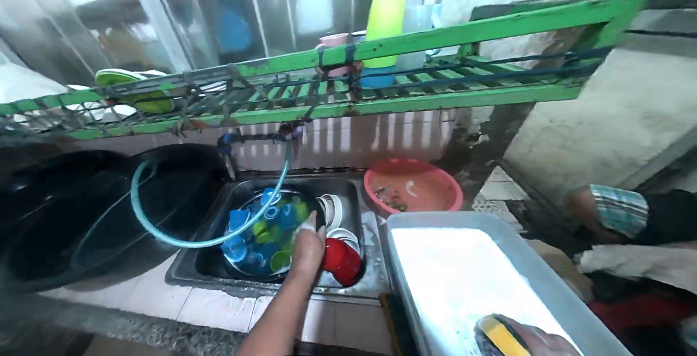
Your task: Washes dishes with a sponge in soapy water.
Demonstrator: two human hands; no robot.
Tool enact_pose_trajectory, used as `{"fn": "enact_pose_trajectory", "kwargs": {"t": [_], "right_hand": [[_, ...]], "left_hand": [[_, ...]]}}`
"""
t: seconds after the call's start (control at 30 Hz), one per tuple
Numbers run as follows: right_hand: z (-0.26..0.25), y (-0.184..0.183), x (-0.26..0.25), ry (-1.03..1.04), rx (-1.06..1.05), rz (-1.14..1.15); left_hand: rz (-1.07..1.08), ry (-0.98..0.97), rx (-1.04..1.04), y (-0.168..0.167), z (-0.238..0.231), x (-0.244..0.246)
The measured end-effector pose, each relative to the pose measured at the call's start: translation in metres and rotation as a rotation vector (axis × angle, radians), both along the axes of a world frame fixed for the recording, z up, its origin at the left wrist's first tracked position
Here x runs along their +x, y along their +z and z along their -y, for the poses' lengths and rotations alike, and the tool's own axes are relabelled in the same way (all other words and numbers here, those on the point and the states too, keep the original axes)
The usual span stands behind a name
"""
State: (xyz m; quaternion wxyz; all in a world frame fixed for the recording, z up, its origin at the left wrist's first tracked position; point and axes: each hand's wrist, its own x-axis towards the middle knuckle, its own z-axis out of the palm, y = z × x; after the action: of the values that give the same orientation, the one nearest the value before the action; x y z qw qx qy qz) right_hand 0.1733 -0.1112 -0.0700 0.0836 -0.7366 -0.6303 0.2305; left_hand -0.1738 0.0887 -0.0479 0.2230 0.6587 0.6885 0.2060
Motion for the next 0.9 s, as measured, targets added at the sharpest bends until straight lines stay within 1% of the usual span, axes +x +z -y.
{"fn": "enact_pose_trajectory", "kwargs": {"t": [0.03,0.1,0.13,0.17,0.23,0.27,0.3,0.37,0.47,0.57,0.63,0.67,0.73,0.8,0.9], "right_hand": [[0.001,0.004,-0.002,-0.022,0.003,-0.038],[0.005,0.009,-0.001,-0.104,-0.004,-0.113],[0.007,0.01,0.0,-0.154,0.016,-0.149],[0.008,0.008,0.001,-0.199,0.055,-0.177],[0.009,0.005,0.005,-0.256,0.145,-0.224],[0.008,0.002,0.007,-0.268,0.174,-0.24],[0.008,0.0,0.009,-0.275,0.182,-0.243],[0.008,0.003,0.009,-0.274,0.142,-0.244],[0.006,0.007,0.009,-0.24,0.127,-0.229],[0.007,0.007,0.009,-0.222,0.154,-0.258],[0.008,0.002,0.009,-0.212,0.197,-0.287],[0.007,-0.002,0.01,-0.205,0.209,-0.285],[0.003,-0.003,0.012,-0.183,0.146,-0.261],[0.001,0.001,0.01,-0.161,0.071,-0.248],[0.001,0.0,0.007,-0.106,0.062,-0.219]], "left_hand": [[0.03,-0.06,0.051,0.011,0.001,0.015],[0.113,-0.274,0.117,0.027,0.017,0.06],[0.143,-0.411,0.095,0.031,0.029,0.086],[0.122,-0.552,0.032,0.032,0.04,0.112],[-0.061,-0.762,-0.126,0.021,0.054,0.16],[-0.19,-0.796,-0.211,0.013,0.057,0.181],[-0.294,-0.762,-0.283,0.004,0.059,0.196],[-0.376,-0.63,-0.358,-0.017,0.055,0.213],[-0.306,-0.53,-0.355,-0.026,0.047,0.222],[-0.025,-0.376,-0.284,-0.027,0.031,0.221],[0.165,-0.256,-0.345,-0.028,0.023,0.214],[0.3,-0.193,-0.386,-0.028,0.023,0.212],[0.56,-0.087,-0.463,-0.024,0.027,0.21],[0.651,-0.076,-0.512,-0.022,0.03,0.21],[0.654,-0.169,-0.466,-0.026,0.029,0.21]]}}
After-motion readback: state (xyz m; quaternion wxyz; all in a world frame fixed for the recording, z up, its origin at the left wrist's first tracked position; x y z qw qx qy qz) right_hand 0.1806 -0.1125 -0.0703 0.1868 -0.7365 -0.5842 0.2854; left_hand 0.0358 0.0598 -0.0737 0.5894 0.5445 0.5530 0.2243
